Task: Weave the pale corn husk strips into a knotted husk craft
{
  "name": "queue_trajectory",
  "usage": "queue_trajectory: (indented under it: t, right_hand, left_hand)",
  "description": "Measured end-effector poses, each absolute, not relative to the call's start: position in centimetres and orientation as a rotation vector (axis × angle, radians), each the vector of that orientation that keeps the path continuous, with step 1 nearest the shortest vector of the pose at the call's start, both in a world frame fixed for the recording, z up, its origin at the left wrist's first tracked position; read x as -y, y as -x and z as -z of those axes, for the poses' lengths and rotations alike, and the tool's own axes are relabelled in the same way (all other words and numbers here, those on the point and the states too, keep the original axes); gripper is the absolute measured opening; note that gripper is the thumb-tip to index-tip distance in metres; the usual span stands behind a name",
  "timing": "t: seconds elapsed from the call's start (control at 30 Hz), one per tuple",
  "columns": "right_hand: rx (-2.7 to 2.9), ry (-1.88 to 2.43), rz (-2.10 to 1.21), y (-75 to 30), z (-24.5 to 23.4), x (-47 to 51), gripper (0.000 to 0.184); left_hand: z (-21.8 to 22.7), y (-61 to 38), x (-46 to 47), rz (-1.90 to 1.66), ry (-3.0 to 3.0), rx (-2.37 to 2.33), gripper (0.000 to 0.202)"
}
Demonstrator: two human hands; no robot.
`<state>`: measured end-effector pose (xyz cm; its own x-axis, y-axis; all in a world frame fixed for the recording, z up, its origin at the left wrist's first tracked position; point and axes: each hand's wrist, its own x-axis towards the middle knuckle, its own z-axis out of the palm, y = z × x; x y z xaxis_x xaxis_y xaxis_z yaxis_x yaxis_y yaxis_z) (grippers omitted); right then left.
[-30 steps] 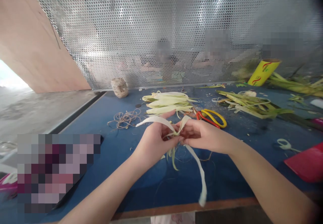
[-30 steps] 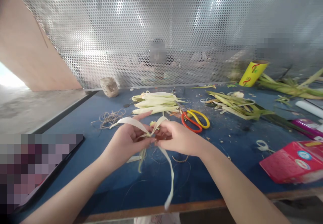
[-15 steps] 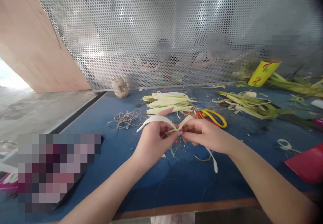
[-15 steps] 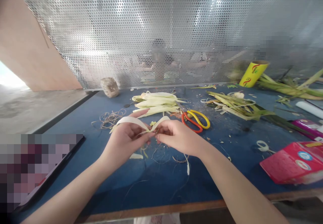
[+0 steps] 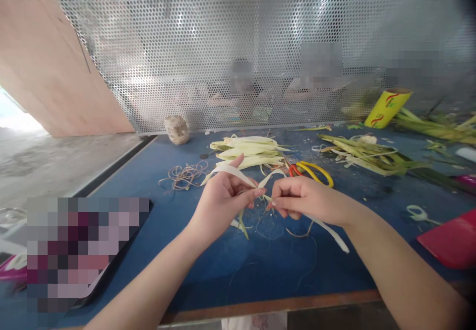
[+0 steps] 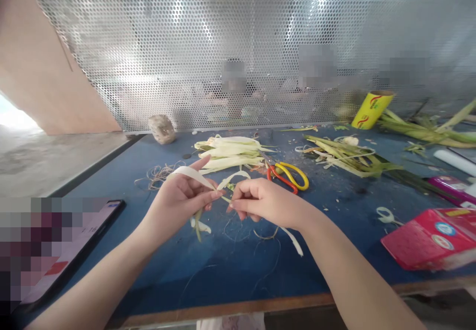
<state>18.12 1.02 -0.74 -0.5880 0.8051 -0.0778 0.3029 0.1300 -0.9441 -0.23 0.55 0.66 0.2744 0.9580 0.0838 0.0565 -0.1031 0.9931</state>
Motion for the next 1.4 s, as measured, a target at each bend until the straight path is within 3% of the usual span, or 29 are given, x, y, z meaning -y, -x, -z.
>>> queue_trajectory:
  t: [0.2, 0.33, 0.47, 0.6, 0.77, 0.87, 1.03, 1.27, 1.4]
  right_hand:
    - [1.910, 1.037, -1.514, -17.6, 1.3, -1.2, 0.019]
    - [1.802, 0.990, -1.598, -17.1, 1.7, -1.1, 0.042]
    - [1.762, 0.943, -1.595, -16.9, 2.0, -1.3, 0.049]
    - [1.712, 0.903, -1.591, -16.6, 2.6, -1.7, 0.042]
    - [1.516, 0.808, -1.563, -15.8, 3.5, -2.1, 0.023]
    - [1.453, 0.795, -1.611, -15.7, 3.6, -2.2, 0.021]
    - [1.355, 0.784, -1.689, -15.8, 3.2, -1.9, 0.020]
    - [1.275, 0.826, -1.755, -15.8, 2.9, -1.8, 0.027]
    - [1.260, 0.910, -1.691, -15.6, 2.9, -1.8, 0.026]
  left_hand:
    - [-0.3, 0.3, -0.9, -1.033, -1.430, -1.011, 0.055]
    - [-0.2, 0.0, -0.9, -1.116, -1.344, -0.994, 0.050]
    - [-0.2, 0.1, -0.9, -1.256, -1.480, -1.093, 0.041]
    - [-0.1, 0.5, -1.0, -1.326, -1.646, -1.107, 0.031]
    - [0.2, 0.4, -1.1, -1.237, -1.685, -1.107, 0.041]
    - [0.3, 0.2, -1.0, -1.229, -1.695, -1.121, 0.042]
    - [0.2, 0.3, -1.0, -1.257, -1.719, -1.089, 0.026]
    - [0.4, 0.3, -1.2, -1.228, -1.606, -0.962, 0.043]
    - [0.6, 0.2, -1.1, -1.252, -1.594, -0.927, 0.043]
